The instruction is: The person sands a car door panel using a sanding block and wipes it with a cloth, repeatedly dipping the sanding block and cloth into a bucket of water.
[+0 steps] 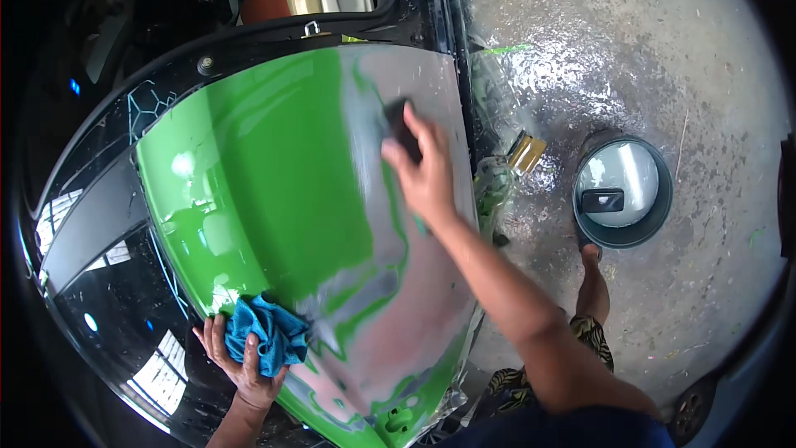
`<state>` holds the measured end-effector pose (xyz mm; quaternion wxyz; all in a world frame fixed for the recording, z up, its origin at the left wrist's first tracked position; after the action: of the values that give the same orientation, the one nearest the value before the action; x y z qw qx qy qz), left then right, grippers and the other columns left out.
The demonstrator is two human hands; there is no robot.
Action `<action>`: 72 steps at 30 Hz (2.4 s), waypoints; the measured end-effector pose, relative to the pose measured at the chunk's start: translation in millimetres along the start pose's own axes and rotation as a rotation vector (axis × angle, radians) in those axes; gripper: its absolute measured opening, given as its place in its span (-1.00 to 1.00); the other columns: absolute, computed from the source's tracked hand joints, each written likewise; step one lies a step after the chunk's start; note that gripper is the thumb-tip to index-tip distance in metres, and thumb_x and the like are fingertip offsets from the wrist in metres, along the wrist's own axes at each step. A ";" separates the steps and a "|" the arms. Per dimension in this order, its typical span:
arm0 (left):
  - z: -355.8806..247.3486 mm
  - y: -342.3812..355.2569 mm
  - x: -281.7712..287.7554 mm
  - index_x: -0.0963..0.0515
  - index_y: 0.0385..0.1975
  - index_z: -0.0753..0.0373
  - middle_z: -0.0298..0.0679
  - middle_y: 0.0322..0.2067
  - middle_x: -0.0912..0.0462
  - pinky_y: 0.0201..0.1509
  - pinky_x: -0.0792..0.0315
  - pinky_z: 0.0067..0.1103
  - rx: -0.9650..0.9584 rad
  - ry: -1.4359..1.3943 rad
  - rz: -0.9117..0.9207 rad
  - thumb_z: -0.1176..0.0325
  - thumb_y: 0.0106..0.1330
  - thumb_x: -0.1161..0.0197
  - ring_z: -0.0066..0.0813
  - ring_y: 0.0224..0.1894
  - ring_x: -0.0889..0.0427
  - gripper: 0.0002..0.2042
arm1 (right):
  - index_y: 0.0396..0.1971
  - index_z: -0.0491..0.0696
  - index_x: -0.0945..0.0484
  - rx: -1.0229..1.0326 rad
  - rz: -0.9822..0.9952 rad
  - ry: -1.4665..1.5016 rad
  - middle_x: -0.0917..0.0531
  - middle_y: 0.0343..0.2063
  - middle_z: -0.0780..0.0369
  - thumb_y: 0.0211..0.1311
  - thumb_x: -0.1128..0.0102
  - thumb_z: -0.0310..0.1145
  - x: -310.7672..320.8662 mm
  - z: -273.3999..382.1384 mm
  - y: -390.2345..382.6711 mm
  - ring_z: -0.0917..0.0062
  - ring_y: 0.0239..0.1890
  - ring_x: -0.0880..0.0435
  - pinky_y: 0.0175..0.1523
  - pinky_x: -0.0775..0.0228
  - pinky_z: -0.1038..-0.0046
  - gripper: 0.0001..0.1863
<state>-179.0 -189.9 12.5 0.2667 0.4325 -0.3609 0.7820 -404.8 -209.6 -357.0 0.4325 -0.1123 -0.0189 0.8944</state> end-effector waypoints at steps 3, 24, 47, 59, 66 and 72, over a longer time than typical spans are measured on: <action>2.4 -1.6 -3.1 -0.26 0.48 -0.25 0.26 0.46 -0.10 0.46 0.15 0.39 -0.007 -0.010 -0.013 -0.25 0.26 -0.30 0.41 0.49 -0.10 -0.23 | 0.37 -0.10 -0.46 0.048 0.049 -0.012 -0.58 0.13 -0.01 0.25 -0.50 -0.26 8.1 37.9 -68.2 0.07 0.24 -0.53 0.36 -0.34 0.09 -0.29; -8.8 15.1 0.3 -0.23 0.49 -0.18 0.27 0.45 -0.11 0.46 0.11 0.39 -0.052 -0.015 -0.055 -0.26 0.37 -0.17 0.41 0.47 -0.13 -0.29 | 0.28 -0.25 -0.51 -0.112 -0.155 -0.052 -0.65 -0.06 0.04 0.35 -0.41 -0.06 24.5 -127.6 140.5 0.32 -0.08 -0.70 0.13 -0.51 0.36 -0.32; -8.8 13.8 -2.4 -0.17 0.52 -0.21 0.25 0.47 -0.07 0.45 0.12 0.41 -0.054 -0.008 -0.025 -0.30 0.38 -0.14 0.44 0.47 -0.09 -0.26 | 0.33 -0.21 -0.46 -0.066 -0.031 0.036 -0.69 0.00 0.05 0.35 -0.42 -0.25 35.6 -78.7 115.4 0.38 -0.03 -0.69 0.15 -0.50 0.40 -0.36; -18.9 20.8 -2.4 -0.17 0.54 -0.11 0.30 0.45 -0.09 0.46 0.05 0.33 -0.108 0.009 -0.078 -0.31 0.44 -0.01 0.42 0.47 -0.11 -0.26 | 0.36 -0.21 -0.44 -0.127 -0.067 0.149 -0.73 -0.04 0.14 0.36 -0.42 -0.23 54.6 -135.2 161.9 0.57 -0.11 -0.65 0.09 -0.51 0.46 -0.34; 5.0 -6.2 6.6 -0.21 0.49 -0.20 0.25 0.45 -0.10 0.45 0.12 0.41 -0.031 0.036 0.005 -0.33 0.41 -0.06 0.41 0.47 -0.12 -0.30 | 0.35 -0.20 -0.45 -0.018 0.007 -0.022 -0.64 0.13 0.03 0.35 -0.42 -0.25 4.3 -55.6 15.6 0.33 0.23 -0.62 0.37 -0.37 0.34 -0.35; -0.4 2.8 0.0 -0.18 0.51 -0.20 0.26 0.48 -0.06 0.44 0.11 0.40 -0.028 0.015 -0.008 -0.32 0.40 -0.07 0.43 0.48 -0.10 -0.28 | 0.30 -0.23 -0.50 -0.113 -0.056 0.028 -0.73 -0.04 0.08 0.36 -0.42 -0.17 22.9 -122.2 131.5 0.51 -0.07 -0.69 0.11 -0.51 0.47 -0.36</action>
<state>-181.2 -191.3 11.4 0.2786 0.4241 -0.3680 0.7791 -493.1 -281.8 -497.4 0.4503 -0.1482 -0.0664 0.8780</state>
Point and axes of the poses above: each hand's wrist, its own y-axis towards the middle knuckle, its own x-axis out of the back of the hand, z = x × y, the point moved 9 cm from there along y, towards the middle knuckle
